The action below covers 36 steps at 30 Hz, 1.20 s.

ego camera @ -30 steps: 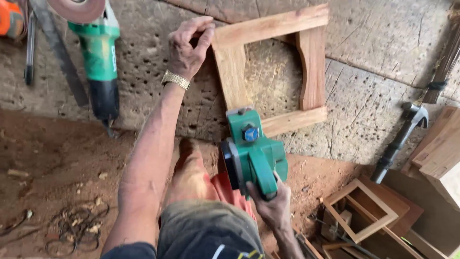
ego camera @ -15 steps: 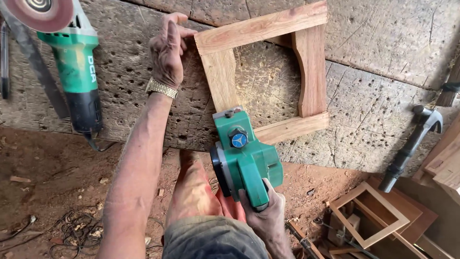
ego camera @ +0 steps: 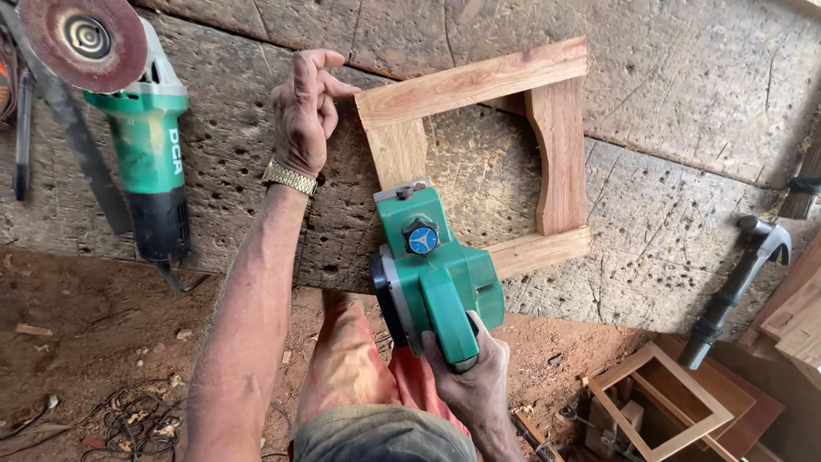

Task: The person sands the edges and corners of a wooden frame using a handheld angle grinder with a sanding disc. They then use a handheld electric planer to smooth the flat surfaces of the frame before returning to the angle grinder for further sanding.

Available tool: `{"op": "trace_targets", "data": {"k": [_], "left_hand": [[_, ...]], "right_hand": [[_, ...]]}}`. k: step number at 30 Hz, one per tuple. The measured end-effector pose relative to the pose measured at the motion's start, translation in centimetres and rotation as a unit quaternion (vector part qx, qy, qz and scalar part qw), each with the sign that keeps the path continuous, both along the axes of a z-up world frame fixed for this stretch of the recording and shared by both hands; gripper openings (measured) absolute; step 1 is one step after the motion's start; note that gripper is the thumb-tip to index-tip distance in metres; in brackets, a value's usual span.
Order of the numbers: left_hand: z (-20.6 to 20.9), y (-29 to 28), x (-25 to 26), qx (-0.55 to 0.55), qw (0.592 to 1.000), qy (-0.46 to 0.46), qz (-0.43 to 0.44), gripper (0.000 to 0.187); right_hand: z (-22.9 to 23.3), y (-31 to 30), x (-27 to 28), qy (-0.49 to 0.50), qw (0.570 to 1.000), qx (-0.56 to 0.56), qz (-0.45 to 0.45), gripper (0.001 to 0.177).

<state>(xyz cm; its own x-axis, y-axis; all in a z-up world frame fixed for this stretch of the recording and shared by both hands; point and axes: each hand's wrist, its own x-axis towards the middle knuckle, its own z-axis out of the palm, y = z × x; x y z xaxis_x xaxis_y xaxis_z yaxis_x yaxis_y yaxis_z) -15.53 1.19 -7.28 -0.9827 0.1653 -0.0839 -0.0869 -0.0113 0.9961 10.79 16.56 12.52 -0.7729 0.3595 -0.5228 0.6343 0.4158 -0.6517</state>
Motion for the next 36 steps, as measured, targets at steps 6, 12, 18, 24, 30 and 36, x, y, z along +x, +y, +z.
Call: {"op": "trace_targets", "data": {"k": [6, 12, 18, 24, 30, 36], "left_hand": [[0.5, -0.1, -0.3, -0.028, 0.999, 0.008, -0.022, 0.076], [0.9, -0.3, -0.6, -0.045, 0.998, 0.005, -0.037, 0.081], [1.1, -0.3, -0.7, -0.034, 0.997, -0.04, -0.05, 0.081], [9.6, -2.2, 10.0, -0.147, 0.977, 0.083, -0.132, 0.061], [9.4, 3.7, 38.6, -0.083, 0.887, 0.214, -0.4, 0.05], [9.7, 19.8, 33.2, -0.35, 0.862, 0.197, -0.31, 0.073]], "right_hand": [[-0.2, 0.0, -2.5, 0.006, 1.0, 0.008, 0.007, 0.019], [-0.5, -0.4, -5.0, 0.022, 1.0, 0.02, 0.004, 0.019], [-0.7, -0.4, -6.5, 0.071, 0.997, 0.041, 0.01, 0.02], [-0.4, -0.6, -7.2, 0.107, 0.994, 0.023, 0.003, 0.022], [-0.2, 0.0, -7.6, 0.116, 0.993, 0.012, 0.025, 0.027], [-0.6, 0.0, -7.0, 0.105, 0.993, 0.039, 0.041, 0.03]]}}
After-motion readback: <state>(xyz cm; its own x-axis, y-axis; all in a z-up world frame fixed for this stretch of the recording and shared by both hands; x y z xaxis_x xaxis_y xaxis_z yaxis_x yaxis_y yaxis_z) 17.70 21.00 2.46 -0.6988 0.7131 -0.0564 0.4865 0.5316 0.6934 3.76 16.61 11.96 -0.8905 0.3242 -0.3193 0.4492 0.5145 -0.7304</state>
